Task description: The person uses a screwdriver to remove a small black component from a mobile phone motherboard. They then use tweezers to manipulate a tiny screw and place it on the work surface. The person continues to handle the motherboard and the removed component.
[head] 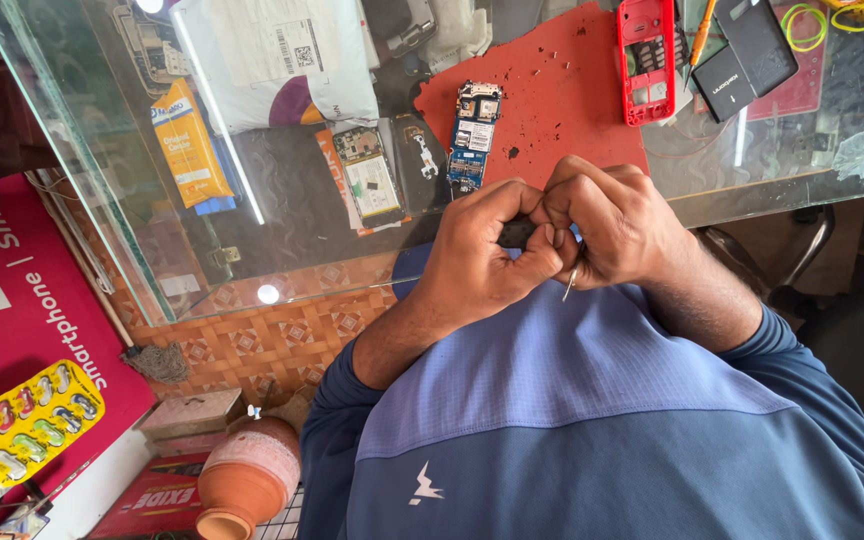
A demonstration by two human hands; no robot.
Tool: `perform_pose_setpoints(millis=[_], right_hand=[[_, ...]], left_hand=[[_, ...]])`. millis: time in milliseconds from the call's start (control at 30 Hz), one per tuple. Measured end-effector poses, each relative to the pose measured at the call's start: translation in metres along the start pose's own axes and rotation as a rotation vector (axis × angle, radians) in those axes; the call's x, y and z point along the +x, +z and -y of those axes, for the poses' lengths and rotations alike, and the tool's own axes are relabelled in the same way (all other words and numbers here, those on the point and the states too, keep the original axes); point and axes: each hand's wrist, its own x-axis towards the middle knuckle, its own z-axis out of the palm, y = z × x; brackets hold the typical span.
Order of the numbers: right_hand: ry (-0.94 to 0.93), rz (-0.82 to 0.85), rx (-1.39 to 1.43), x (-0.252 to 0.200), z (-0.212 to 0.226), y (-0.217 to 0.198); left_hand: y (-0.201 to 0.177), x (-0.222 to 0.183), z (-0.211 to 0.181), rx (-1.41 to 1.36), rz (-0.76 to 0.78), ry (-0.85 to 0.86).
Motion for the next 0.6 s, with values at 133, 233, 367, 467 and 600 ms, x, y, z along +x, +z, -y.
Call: perform_pose_setpoints(millis=[133,233,367,467,600], right_hand=[[0.005,0.028,-0.007,-0.003,-0.003,0.001],[-0.024,0.026,-0.034,-0.007,-0.011,-0.002],[-0.008,-0.120,0.022,-0.015,-0.020,-0.007],[0.035,-0.272,-0.063,-0.024,-0.030,-0.019],[0.191,-0.385,-0.075,-0.031,-0.034,-0.037]], left_hand=[[-0.001,0.000,0.000,0.002,0.013,0.004],[0.001,0.000,0.000,0.094,-0.008,0.041],[-0.001,-0.001,0.000,0.019,-0.031,0.006],[-0.006,-0.003,-0.001,-0.175,-0.020,-0.054],[-0.007,-0.005,-0.003,-0.338,-0.013,-0.093]])
